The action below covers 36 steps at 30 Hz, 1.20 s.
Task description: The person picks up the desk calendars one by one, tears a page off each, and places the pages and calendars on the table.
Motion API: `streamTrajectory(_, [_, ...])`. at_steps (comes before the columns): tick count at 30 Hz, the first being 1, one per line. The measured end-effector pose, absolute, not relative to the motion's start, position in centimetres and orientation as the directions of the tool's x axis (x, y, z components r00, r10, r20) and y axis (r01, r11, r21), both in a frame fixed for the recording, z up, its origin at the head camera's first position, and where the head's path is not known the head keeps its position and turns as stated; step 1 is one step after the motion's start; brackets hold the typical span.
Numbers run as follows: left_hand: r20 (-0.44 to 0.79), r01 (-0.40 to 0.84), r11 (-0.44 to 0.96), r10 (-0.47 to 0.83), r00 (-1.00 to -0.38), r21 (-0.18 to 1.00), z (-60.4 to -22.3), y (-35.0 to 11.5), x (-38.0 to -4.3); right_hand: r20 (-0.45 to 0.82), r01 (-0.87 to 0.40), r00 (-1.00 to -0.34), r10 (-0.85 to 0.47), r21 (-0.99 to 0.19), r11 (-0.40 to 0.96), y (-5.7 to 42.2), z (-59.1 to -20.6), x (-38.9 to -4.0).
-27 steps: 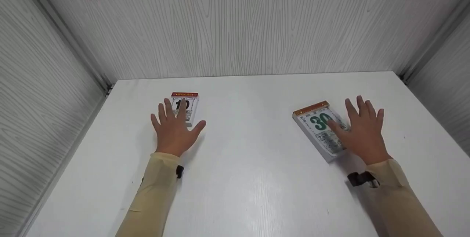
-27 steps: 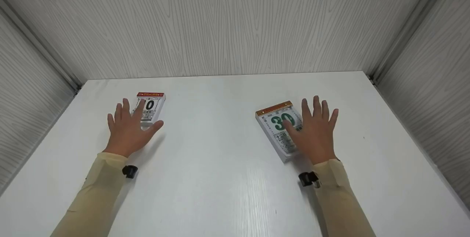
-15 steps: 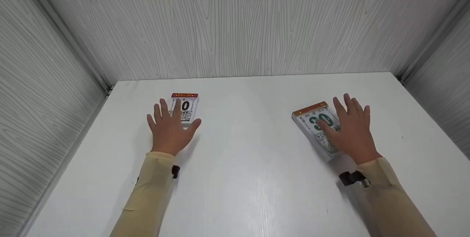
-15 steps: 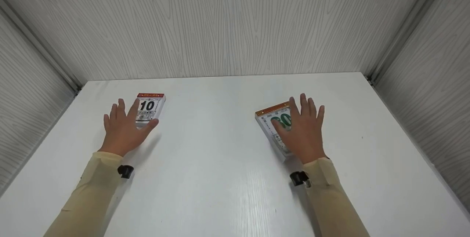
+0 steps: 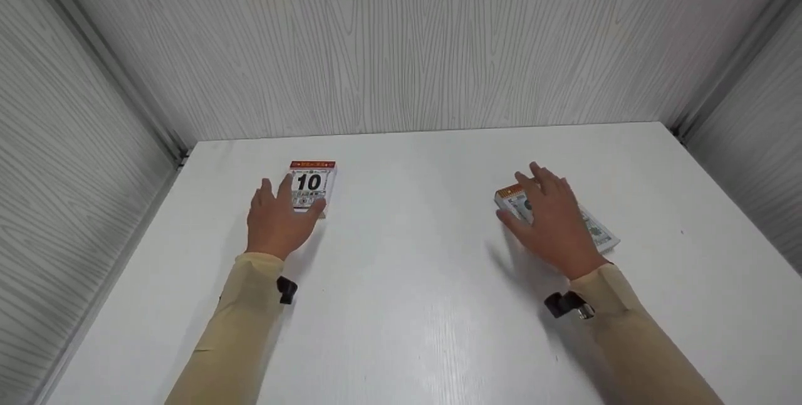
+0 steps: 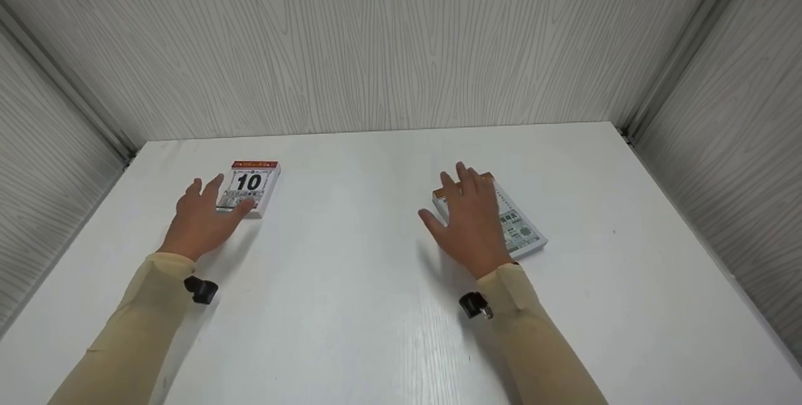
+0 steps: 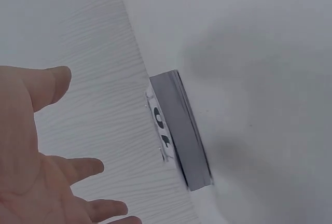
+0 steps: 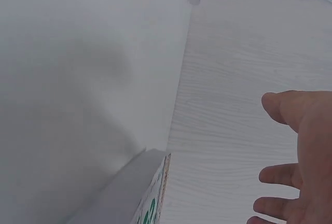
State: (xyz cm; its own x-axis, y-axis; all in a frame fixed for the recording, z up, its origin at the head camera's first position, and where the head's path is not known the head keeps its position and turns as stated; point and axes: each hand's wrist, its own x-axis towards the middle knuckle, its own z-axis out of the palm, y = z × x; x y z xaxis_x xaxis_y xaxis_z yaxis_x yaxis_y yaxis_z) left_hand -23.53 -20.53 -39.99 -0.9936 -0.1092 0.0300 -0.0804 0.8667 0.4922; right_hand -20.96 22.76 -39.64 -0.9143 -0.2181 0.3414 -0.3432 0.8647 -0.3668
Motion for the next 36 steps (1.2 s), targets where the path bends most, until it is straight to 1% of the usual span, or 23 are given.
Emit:
streamTrajectory(3, [-0.032,-0.112,0.822,-0.114,-0.993,0.559,-39.9,-21.5,-23.6,0.332,-0.382,-0.906,-0.263,-0.372,0.846,21.2,-39.6,-20.9])
streamTrajectory(6, [-0.068,-0.133,0.793,-0.115,-0.991,0.594,-39.7,-22.4,-23.9,0.317,-0.403,-0.902,-0.294,-0.373,0.836,19.4,-39.6,-20.7])
streamTrajectory(11, [-0.14,-0.191,0.771,-0.134,-0.981,0.607,-39.5,-23.7,-24.9,0.285,-0.447,-0.887,-0.363,-0.342,0.826,16.1,-39.4,-20.4])
streamTrajectory(17, [-0.214,-0.248,0.743,-0.144,-0.966,0.621,-39.7,-24.6,-25.6,0.19,-0.489,-0.872,-0.451,-0.348,0.8,12.7,-39.5,-20.2])
streamTrajectory(23, [-0.232,-0.274,0.707,-0.158,-0.96,0.651,-40.6,-24.8,-26.1,0.121,-0.499,-0.863,-0.49,-0.352,0.792,10.9,-39.9,-20.1])
streamTrajectory(28, [-0.215,-0.261,0.729,-0.159,-0.964,0.633,-41.6,-24.7,-26.5,0.085,-0.486,-0.867,-0.491,-0.357,0.798,10.4,-40.1,-20.1])
streamTrajectory(31, [-0.213,-0.265,0.738,-0.166,-0.963,0.621,-41.7,-24.8,-26.4,0.074,-0.481,-0.869,-0.489,-0.355,0.801,10.3,-40.0,-20.0])
streamTrajectory(36, [-0.235,-0.283,0.721,-0.169,-0.957,0.633,-41.3,-24.7,-26.3,0.075,-0.481,-0.869,-0.49,-0.363,0.798,10.3,-39.8,-20.0])
